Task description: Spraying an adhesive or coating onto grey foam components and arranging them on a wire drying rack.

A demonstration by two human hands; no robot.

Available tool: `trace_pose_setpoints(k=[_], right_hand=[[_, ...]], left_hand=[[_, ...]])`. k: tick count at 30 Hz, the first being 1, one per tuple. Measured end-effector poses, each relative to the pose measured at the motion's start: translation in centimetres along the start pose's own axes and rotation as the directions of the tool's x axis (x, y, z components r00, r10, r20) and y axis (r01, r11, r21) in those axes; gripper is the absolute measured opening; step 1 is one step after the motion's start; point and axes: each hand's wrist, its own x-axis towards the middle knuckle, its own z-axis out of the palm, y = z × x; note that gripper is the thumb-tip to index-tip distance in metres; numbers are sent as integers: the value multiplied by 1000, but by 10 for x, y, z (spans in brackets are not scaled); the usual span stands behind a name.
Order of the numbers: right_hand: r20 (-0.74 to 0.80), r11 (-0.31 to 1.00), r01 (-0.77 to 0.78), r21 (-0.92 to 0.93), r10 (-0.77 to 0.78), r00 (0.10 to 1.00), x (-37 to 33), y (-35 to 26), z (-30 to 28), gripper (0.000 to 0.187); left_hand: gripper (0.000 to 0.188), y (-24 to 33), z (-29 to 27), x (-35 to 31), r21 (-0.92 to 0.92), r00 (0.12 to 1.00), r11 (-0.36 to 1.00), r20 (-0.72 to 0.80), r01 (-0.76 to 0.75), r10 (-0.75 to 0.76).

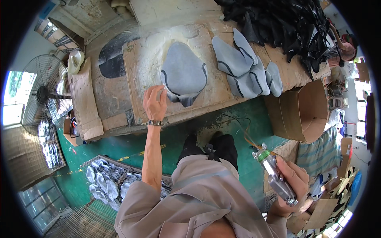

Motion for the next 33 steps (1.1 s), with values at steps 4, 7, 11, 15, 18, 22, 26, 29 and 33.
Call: trace_pose_setpoints(k=[4,7,11,15,18,22,26,29,33], right_hand=[[-16,994,-100,50,101,995,9,6,-3,57],[1,997,-47,65,47,999,19,11,-7,52],[28,977,62,204,-69,997,24,44,-8,53],[37,955,69,290,-83,996,16,81,-22,59],[26,945,86,316,-100,995,15,112,-29,63],[6,958,9,288,-11,1000,9,144,-35,86],[-21,937,-58,344,70,997,3,176,-37,85],[-55,927,-120,355,149,987,-4,199,-40,80],[-81,913,-210,349,253,964,-14,229,-49,77]], left_hand=[[29,5,8,20,36,984,996,161,-85,78],[35,8,19,30,219,939,945,300,-242,171],[23,-6,34,36,162,943,976,320,-149,91],[18,24,32,72,133,936,968,311,-213,163],[15,76,26,123,163,921,932,278,-325,273],[15,163,30,194,171,883,879,247,-444,398],[17,241,79,251,176,832,819,225,-546,506],[16,288,145,282,156,801,788,186,-596,569],[17,332,254,302,129,740,734,0,-667,672]])
